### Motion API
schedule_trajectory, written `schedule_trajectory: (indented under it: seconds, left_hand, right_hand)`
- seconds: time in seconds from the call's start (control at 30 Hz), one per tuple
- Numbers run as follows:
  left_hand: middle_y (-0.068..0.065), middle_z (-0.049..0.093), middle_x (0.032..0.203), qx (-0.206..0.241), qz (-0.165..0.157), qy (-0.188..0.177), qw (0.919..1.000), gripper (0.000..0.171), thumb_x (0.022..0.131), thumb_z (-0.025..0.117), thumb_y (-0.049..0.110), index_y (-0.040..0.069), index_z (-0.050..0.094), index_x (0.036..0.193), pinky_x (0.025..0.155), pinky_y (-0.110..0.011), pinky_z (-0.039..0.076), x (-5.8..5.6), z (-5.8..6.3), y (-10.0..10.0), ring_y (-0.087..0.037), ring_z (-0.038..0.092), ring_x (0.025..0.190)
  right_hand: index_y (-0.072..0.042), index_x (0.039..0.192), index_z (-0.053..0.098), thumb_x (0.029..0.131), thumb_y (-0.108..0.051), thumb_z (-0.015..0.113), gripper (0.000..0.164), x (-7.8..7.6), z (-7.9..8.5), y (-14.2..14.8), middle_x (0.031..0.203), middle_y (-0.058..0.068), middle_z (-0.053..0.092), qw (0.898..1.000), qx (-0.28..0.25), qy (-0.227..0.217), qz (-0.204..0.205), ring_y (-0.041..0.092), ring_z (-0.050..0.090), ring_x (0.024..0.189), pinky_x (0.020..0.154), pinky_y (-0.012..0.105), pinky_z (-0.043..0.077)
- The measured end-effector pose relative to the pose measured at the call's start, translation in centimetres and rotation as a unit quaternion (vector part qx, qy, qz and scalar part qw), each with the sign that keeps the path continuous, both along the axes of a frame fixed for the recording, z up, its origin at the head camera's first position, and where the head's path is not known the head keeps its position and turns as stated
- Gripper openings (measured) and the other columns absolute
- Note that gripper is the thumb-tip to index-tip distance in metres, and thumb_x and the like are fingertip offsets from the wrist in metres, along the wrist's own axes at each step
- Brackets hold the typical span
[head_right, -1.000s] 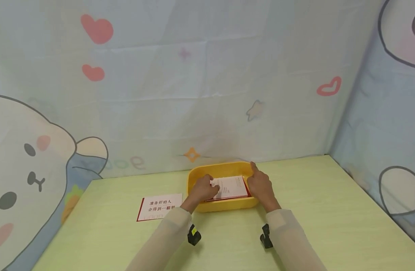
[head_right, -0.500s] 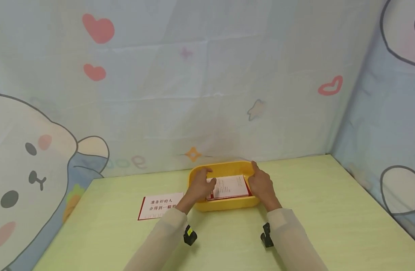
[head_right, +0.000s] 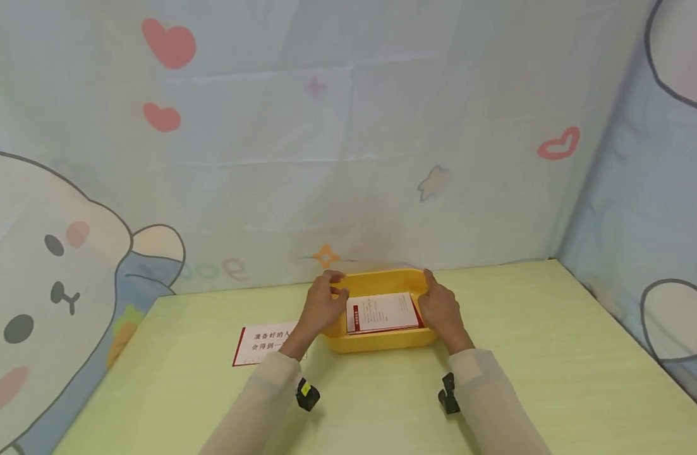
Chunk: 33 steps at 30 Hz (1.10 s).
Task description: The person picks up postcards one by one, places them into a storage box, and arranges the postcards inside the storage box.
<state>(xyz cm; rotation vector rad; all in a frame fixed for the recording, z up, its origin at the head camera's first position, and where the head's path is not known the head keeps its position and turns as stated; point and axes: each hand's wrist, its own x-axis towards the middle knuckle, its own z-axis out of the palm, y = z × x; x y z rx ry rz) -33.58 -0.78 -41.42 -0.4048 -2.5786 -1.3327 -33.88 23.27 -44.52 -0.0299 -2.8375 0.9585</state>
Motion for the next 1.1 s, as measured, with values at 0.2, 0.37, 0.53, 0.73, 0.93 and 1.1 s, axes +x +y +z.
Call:
schedule_trajectory:
  seconds: [0.2, 0.37, 0.53, 0.73, 0.93, 1.1]
  left_hand:
    - [-0.022, 0.057, 0.126, 0.034, 0.012, 0.006, 0.9993, 0.039, 0.092, 0.057, 0.011, -0.001, 0.055, 0.129, 0.088, -0.046, 0.054, 0.0, 0.5, -1.4, -0.035, 0.062, 0.107]
    - [-0.025, 0.055, 0.127, 0.061, 0.034, 0.007, 0.9975, 0.041, 0.092, 0.056, 0.010, -0.001, 0.053, 0.131, 0.089, -0.047, 0.052, 0.0, 0.5, -2.5, -0.037, 0.059, 0.110]
    - [-0.025, 0.051, 0.129, 0.086, 0.062, 0.002, 0.9943, 0.040, 0.093, 0.055, 0.012, 0.000, 0.052, 0.131, 0.092, -0.050, 0.050, 0.0, 0.1, -3.2, -0.041, 0.055, 0.115]
    - [-0.025, 0.050, 0.130, 0.091, 0.066, -0.007, 0.9936, 0.039, 0.096, 0.055, 0.013, 0.001, 0.051, 0.133, 0.091, -0.050, 0.051, 0.6, -0.3, -4.3, -0.041, 0.055, 0.116]
    - [-0.024, 0.052, 0.128, 0.069, 0.077, 0.001, 0.9946, 0.037, 0.097, 0.055, 0.014, 0.001, 0.051, 0.131, 0.087, -0.048, 0.052, 0.5, -1.0, -5.7, -0.038, 0.057, 0.111]
    - [-0.026, 0.053, 0.126, 0.061, 0.095, -0.004, 0.9936, 0.038, 0.096, 0.056, 0.014, -0.001, 0.052, 0.131, 0.090, -0.052, 0.049, 0.7, -1.4, -7.1, -0.041, 0.057, 0.110]
  right_hand:
    - [0.002, 0.155, 0.023, 0.097, -0.010, 0.030, 0.060, 0.3, 0.4, 0.1, 0.145, 0.034, 0.045, 1.000, 0.003, -0.002, 0.004, 0.040, 0.058, 0.106, 0.086, 0.053, 0.053]
    - [0.002, 0.155, 0.023, 0.097, -0.010, 0.030, 0.060, 0.4, 0.4, 0.2, 0.143, 0.035, 0.046, 1.000, 0.005, -0.004, 0.002, 0.037, 0.057, 0.099, 0.081, 0.050, 0.054]
    - [0.003, 0.155, 0.023, 0.097, -0.010, 0.029, 0.060, 0.1, 0.1, 0.5, 0.143, 0.035, 0.046, 1.000, 0.003, 0.002, 0.001, 0.039, 0.057, 0.101, 0.085, 0.052, 0.054]
    - [0.003, 0.155, 0.023, 0.096, -0.010, 0.030, 0.060, 0.1, -0.1, 0.6, 0.142, 0.035, 0.047, 1.000, 0.000, -0.003, 0.002, 0.036, 0.056, 0.094, 0.073, 0.043, 0.054]
    - [0.003, 0.155, 0.022, 0.097, -0.010, 0.029, 0.060, 0.0, 0.0, 0.7, 0.144, 0.035, 0.045, 1.000, 0.002, -0.006, 0.000, 0.038, 0.056, 0.098, 0.081, 0.049, 0.054]
    - [0.001, 0.156, 0.020, 0.096, -0.011, 0.028, 0.061, 0.0, 0.1, 0.7, 0.144, 0.034, 0.046, 1.000, -0.006, -0.012, -0.004, 0.036, 0.055, 0.094, 0.068, 0.039, 0.051]
